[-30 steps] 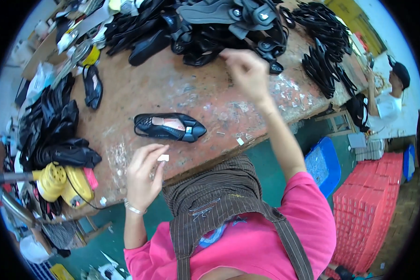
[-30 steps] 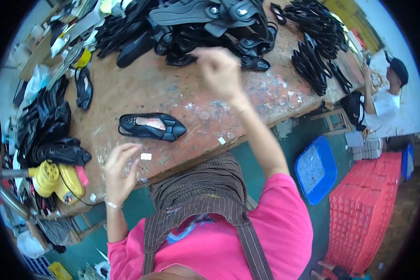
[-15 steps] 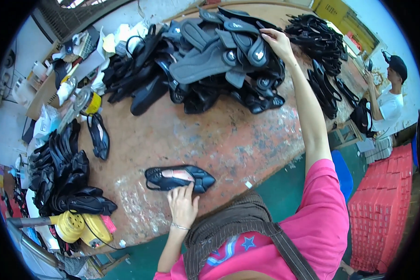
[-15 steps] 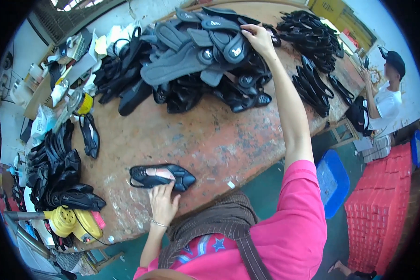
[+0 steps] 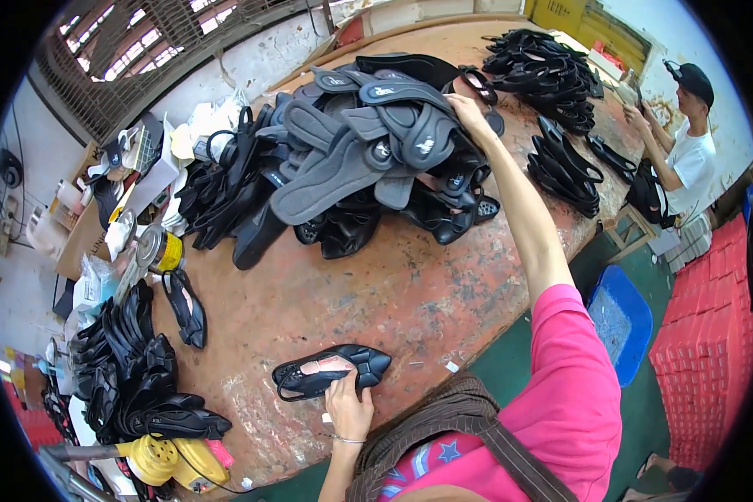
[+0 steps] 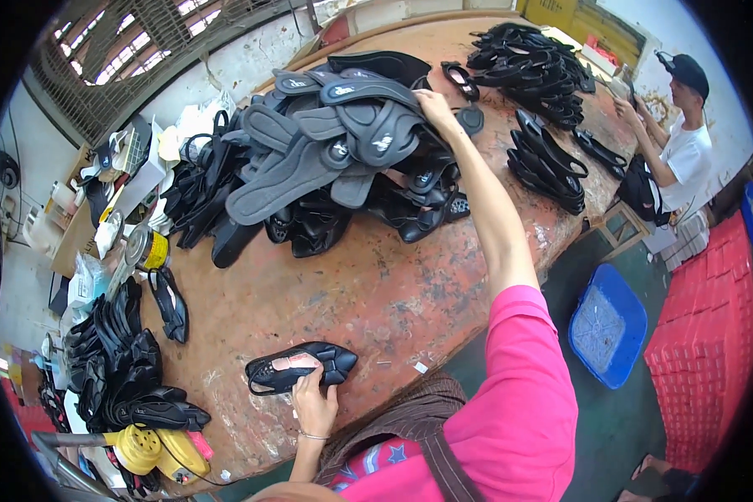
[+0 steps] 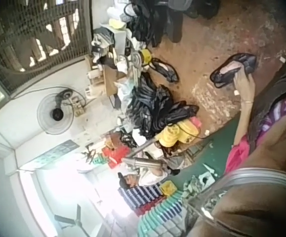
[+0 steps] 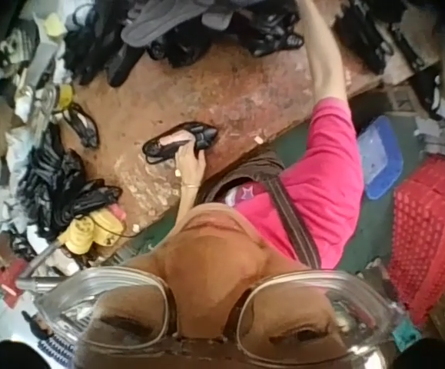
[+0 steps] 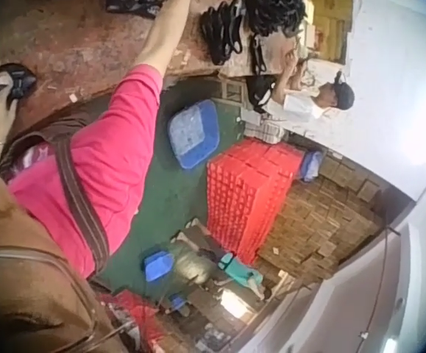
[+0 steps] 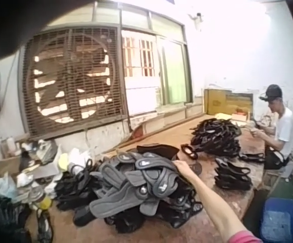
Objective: Inserting insoles into flat shoes and stacking them at a production workbench in a shoe factory.
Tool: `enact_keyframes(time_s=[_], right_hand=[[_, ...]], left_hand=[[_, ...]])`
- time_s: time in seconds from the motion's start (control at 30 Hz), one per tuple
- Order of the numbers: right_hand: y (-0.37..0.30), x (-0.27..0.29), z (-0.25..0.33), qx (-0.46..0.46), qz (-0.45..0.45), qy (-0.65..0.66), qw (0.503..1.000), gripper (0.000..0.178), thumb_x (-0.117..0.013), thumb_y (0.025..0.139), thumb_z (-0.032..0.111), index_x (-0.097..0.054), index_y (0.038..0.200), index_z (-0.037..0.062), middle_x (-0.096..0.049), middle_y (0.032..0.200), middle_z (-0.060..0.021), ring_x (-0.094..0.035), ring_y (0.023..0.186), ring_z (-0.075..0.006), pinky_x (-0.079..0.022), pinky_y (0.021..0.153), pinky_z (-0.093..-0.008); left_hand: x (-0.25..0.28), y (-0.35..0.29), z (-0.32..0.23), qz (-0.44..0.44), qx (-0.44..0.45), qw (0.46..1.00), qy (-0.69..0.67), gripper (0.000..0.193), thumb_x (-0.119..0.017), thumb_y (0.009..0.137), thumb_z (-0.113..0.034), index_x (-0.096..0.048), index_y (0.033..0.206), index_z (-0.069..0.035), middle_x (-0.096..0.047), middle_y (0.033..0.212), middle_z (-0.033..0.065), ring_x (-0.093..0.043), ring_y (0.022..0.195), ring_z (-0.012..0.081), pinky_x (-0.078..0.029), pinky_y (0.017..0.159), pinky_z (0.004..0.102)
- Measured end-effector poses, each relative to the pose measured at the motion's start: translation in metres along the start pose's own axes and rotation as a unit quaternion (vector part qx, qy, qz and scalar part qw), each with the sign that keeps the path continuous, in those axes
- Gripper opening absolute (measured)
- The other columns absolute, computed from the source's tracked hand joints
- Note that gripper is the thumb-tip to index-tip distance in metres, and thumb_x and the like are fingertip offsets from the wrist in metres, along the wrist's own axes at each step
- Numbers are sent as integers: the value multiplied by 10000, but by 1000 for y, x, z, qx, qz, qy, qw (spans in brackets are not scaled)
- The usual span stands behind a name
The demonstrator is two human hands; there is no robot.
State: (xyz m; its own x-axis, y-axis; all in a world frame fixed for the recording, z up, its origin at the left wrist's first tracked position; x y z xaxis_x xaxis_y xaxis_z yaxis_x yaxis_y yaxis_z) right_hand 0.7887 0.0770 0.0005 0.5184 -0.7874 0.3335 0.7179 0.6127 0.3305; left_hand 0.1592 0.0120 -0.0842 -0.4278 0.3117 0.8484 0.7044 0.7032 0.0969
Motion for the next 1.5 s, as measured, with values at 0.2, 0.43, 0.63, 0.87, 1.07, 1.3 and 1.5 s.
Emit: enact_keyframes(time_s=[0.2, 0.43, 0.63, 0.87, 1.07, 1.3, 1.5], right_hand=[[-108, -61, 87, 66, -71, -96, 991, 428, -431, 1014, 394, -574, 1208, 40, -640, 1166, -234, -586, 1133, -415, -457, 973, -456], [-139, -35, 126, 125, -215, -115, 962, 431, -543, 971, 366, -582, 1192, -2, -616, 1150, -237, -578, 1088, -404, -446, 960, -459], [-159, -30, 174, 240, -190, -227, 924, 679, -790, 769, 482, -611, 1193, -18, -606, 1166, -189, -552, 1119, -362, -438, 992, -436], [-118, -57, 195, 305, -106, -243, 915, 686, -808, 750, 501, -644, 1259, 70, -571, 1327, -177, -520, 1243, -362, -434, 1035, -427], [-128, -73, 230, 337, -56, -301, 890, 544, -809, 722, 350, -648, 1146, 51, -621, 1045, -161, -595, 1040, -348, -479, 928, -415], [-197, 28, 232, 468, -330, 23, 820, 475, -745, 776, 125, -404, 1089, 15, -524, 990, -134, -576, 871, -204, -514, 713, -317], [-228, 46, 184, 69, -156, 410, 896, 581, -510, 859, 410, -536, 1240, -28, -552, 1276, -255, -570, 1167, -339, -473, 986, -507]], left_hand=[[-6, 10, 13, -36, 53, 998, -27, 373, -747, 752, -87, -660, 1101, 14, -676, 937, 179, -618, 880, 358, -466, 815, 451], [-6, 36, 15, -23, 81, 993, -83, 351, -712, 820, -61, -655, 1155, 27, -681, 890, 159, -651, 806, 312, -519, 747, 399], [5, 28, -2, -31, -5, 1000, 4, 301, -729, 784, -70, -697, 1080, -29, -658, 917, 111, -614, 868, 304, -498, 778, 393], [20, 11, 3, -42, -4, 997, 57, 241, -719, 757, -29, -720, 998, -44, -650, 942, 102, -607, 887, 304, -492, 791, 400], [36, -25, 26, -87, 26, 993, 79, 235, -688, 769, -10, -719, 1001, -36, -639, 952, 104, -602, 884, 298, -492, 777, 400], [48, -44, 25, -96, 14, 993, 71, 251, -617, 753, 11, -729, 974, -26, -638, 898, 103, -609, 848, 291, -516, 738, 393], [67, -72, 28, -142, 1, 990, -18, 221, -686, 751, 18, -727, 964, -26, -650, 937, 95, -617, 893, 275, -525, 770, 372]])
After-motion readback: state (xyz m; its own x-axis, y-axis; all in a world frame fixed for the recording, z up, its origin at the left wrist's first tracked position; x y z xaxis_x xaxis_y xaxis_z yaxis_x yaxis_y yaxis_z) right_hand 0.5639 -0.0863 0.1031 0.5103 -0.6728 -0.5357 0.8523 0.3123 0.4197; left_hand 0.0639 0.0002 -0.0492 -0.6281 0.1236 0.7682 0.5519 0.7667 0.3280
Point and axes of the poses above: each hand's wrist, its own y-axis towards the middle knuckle, its own x-axis out of the back of the hand, z = x × y, the point moved 10 cm from there along y, towards the middle knuckle
